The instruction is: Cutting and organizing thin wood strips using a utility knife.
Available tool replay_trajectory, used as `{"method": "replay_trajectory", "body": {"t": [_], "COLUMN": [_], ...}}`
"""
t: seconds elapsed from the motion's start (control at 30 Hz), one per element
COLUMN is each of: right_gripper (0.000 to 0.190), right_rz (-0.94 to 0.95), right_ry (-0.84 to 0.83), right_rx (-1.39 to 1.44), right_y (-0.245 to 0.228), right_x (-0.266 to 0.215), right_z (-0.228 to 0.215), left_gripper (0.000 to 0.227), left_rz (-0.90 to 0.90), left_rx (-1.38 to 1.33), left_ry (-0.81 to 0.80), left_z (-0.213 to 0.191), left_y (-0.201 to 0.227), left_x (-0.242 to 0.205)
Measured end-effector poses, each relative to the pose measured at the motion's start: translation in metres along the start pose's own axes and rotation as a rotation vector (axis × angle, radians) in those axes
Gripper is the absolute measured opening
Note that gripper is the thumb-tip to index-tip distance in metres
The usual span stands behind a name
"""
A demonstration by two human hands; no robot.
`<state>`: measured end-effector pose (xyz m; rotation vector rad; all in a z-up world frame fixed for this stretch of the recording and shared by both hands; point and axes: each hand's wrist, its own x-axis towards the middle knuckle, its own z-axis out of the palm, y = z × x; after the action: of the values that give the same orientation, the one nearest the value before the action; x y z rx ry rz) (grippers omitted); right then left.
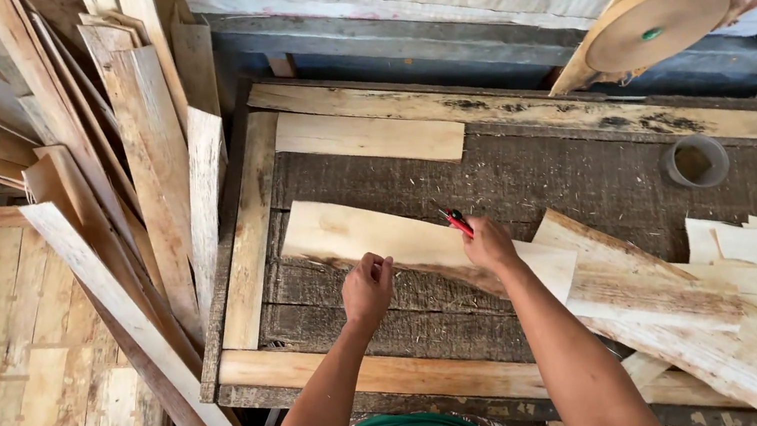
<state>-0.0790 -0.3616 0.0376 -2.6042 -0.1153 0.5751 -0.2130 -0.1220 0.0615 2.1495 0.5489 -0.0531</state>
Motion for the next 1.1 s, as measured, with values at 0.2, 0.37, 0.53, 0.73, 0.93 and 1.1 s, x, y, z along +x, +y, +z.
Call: {"method": "replay_trajectory", "body": {"t": [0.2, 0.37, 0.53, 0.73, 0.93, 1.1], "right_gripper": [0.029, 0.030, 0.026, 0.025, 0.026, 0.028], "right_rz": [-0.082, -0.159, -0.194, -0.210, -0.222, -0.121], "right_ry": [-0.006, 0.012, -0.023, -0.137, -0.094, -0.039], "right_rx": [-0.031, -0.029, -0.026, -0.125, -0.076, 0.125], "right_y": [-0.003, 0.003, 0.004, -0.003, 0.002, 0.000], "right_x": [0.042, 0.079, 0.110, 0.116, 0.112, 0.102], "right_z": [0.000, 0.001, 0.002, -0.004, 0.001, -0.003], "left_gripper": [0.021, 0.049, 0.065, 0.065, 0.071, 0.058], "left_rz": [0.186, 0.232, 0.189, 0.288, 0.303, 0.200], "left_rx": [0.125, 0.299, 0.474, 0.491, 0.539, 0.473], "left_ry": [0.062, -0.026, -0.193, -0.168, -0.244, -0.093], "left_z": [0.002, 0.017, 0.023, 0.029, 0.031, 0.032], "left_y": [-0.010, -0.013, -0.002, 0.005, 0.006, -0.010], "left_x": [0.031, 0.069, 0.105, 0.138, 0.131, 0.107]}}
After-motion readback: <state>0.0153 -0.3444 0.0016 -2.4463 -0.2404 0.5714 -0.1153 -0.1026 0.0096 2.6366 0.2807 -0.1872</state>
